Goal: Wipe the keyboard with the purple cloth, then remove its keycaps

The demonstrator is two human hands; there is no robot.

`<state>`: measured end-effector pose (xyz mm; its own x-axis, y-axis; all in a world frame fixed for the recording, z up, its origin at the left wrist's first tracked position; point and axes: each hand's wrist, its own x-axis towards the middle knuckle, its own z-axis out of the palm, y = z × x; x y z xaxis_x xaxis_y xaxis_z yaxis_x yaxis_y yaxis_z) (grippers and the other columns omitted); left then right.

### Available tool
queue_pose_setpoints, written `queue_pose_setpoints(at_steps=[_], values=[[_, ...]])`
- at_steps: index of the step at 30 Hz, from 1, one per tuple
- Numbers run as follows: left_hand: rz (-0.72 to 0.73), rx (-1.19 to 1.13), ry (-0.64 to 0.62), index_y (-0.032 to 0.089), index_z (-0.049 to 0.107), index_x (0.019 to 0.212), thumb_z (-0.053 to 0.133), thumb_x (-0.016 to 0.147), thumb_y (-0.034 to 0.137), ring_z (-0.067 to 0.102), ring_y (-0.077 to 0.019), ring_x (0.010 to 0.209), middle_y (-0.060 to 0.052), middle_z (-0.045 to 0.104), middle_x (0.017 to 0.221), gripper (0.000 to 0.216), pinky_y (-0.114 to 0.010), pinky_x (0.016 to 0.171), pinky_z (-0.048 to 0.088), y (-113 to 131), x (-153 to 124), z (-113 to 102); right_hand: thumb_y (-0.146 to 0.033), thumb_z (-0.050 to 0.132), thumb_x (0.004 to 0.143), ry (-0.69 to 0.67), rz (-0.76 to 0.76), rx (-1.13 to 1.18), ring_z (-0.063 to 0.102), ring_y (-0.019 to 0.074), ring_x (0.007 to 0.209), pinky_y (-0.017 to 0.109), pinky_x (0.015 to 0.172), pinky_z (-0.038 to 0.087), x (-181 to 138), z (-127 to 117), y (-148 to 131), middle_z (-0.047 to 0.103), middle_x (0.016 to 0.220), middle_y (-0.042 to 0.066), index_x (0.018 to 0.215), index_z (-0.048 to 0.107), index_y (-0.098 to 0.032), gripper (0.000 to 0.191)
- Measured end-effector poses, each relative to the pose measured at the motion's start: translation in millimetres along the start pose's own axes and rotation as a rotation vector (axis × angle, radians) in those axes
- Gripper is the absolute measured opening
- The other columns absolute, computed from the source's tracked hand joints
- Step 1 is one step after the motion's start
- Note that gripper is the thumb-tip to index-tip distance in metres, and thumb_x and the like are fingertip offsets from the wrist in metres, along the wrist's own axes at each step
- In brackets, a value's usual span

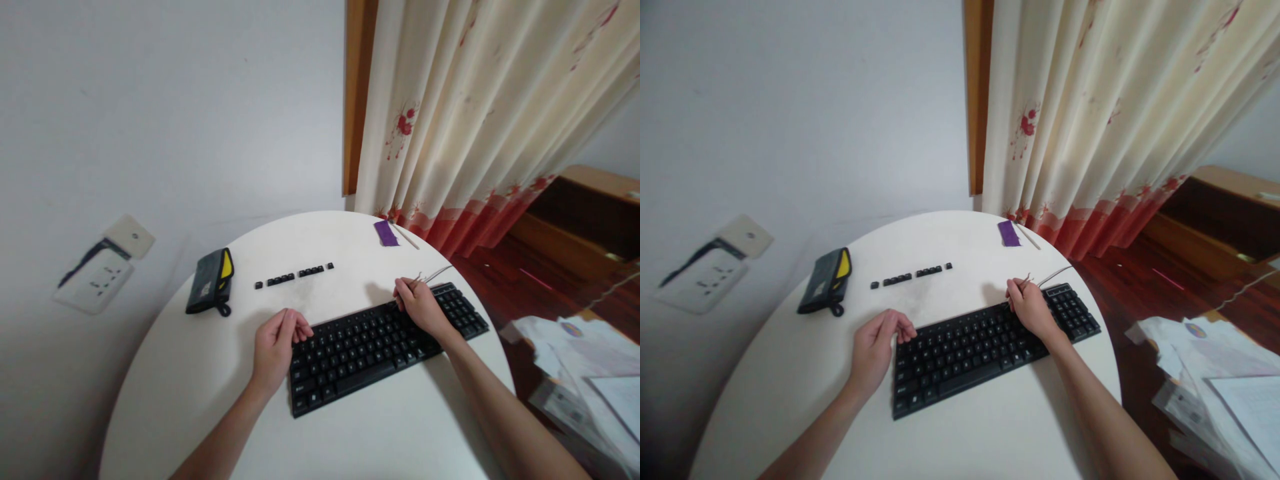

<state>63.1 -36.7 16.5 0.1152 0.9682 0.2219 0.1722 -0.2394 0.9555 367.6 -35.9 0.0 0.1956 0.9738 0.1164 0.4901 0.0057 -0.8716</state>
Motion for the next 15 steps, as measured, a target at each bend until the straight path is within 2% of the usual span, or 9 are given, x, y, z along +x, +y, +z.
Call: queue_pose_setpoints(at_steps=[15], values=[[0.009, -0.011, -0.006, 0.015, 0.063, 0.069, 0.045, 0.098, 0.035, 0.057, -0.0132, 0.057, -0.002, 0.066, 0.061, 0.040, -0.024, 0.055, 0.044, -1.1, -0.3, 0.1, -0.043, 0.041, 0.097, 0.029, 0.018, 0.046, 0.048, 0.0126, 0.044, 0.026, 0.053, 0.038, 3.4, 0.1, 7.2, 0.052, 0.045, -0.003, 0.066, 0.056, -0.019, 0.042]])
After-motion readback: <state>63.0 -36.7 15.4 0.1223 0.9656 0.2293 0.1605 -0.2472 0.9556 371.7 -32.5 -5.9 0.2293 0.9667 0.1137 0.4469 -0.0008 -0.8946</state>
